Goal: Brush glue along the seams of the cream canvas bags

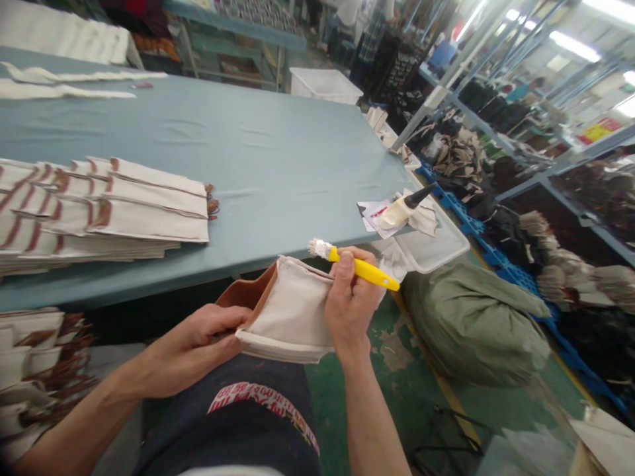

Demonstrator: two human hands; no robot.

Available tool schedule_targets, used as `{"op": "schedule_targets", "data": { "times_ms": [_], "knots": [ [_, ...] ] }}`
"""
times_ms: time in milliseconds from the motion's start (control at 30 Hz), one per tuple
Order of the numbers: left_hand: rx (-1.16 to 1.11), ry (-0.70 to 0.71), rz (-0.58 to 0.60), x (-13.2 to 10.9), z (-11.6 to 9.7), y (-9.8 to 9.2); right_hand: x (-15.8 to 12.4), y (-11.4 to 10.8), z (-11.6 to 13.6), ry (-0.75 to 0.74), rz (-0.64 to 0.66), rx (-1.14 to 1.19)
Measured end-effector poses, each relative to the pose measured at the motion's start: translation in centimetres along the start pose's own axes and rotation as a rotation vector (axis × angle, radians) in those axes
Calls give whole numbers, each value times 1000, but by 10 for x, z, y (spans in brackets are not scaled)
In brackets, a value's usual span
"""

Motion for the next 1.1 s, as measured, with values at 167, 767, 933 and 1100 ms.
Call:
{"op": "schedule_targets", "data": {
  "times_ms": [167,767,933,1100],
  "knots": [
    [100,61,-19,2,4,4,-6,-11,8,-69,-117,32],
    [751,343,-308,-9,18,19,-85,-32,54,-50,320,165],
    [755,357,-324,-7,17,22,-83,-42,37,31,230,84],
    [747,397,-344,-6,17,25,-91,-39,43,-13,284,128]
  ]
}}
Point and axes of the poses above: each hand's wrist, its own x-axis towards the middle knuckle, its own y-axis out of the palm, z = x × y, the point moved 3 cm from there along x, towards the middle knuckle, and after that the axes turned 10 degrees about y, right-handed, at the moved point
